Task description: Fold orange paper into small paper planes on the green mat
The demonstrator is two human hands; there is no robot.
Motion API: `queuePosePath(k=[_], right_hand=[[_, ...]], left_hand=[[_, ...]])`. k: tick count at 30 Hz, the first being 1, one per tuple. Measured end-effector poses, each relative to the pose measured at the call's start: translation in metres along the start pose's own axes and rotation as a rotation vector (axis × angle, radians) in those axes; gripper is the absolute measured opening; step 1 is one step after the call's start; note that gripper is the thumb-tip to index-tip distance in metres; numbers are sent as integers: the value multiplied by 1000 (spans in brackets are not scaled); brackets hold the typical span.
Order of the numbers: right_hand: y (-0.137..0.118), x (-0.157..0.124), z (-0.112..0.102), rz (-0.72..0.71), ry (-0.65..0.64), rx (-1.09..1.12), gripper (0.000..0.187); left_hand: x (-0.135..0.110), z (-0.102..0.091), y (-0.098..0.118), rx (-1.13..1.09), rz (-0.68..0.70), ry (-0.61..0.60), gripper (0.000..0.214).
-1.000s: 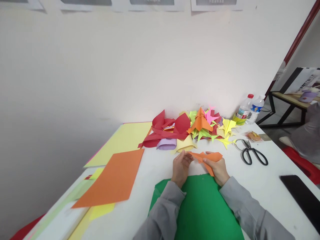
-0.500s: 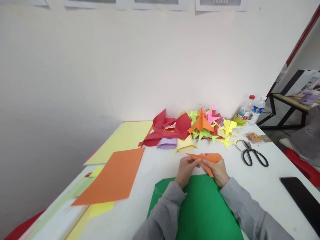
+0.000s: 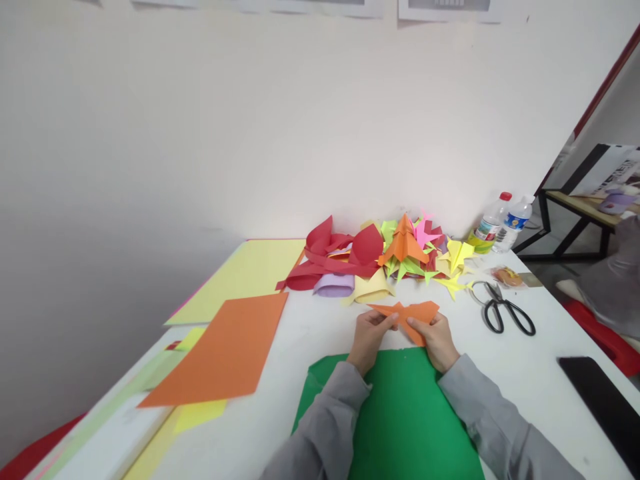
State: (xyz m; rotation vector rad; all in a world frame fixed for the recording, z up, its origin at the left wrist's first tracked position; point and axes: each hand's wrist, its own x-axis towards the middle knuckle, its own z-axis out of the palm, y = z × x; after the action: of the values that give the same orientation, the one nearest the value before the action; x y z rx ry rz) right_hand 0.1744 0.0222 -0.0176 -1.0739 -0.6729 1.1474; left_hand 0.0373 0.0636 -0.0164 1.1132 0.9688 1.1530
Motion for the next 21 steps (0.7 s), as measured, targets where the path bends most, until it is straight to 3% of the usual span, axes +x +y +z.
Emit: queuePosePath(k=[5, 13, 21], right_hand=[[1, -1, 0, -1, 34, 15, 46], [-1, -2, 2, -16, -40, -31, 40], [8, 1, -1, -27, -29, -44, 52]], left_hand=[[-1, 1, -1, 8, -9, -30, 24], [-2, 4, 1, 28, 17, -91, 22], [2, 3, -4, 62, 74, -124, 29]])
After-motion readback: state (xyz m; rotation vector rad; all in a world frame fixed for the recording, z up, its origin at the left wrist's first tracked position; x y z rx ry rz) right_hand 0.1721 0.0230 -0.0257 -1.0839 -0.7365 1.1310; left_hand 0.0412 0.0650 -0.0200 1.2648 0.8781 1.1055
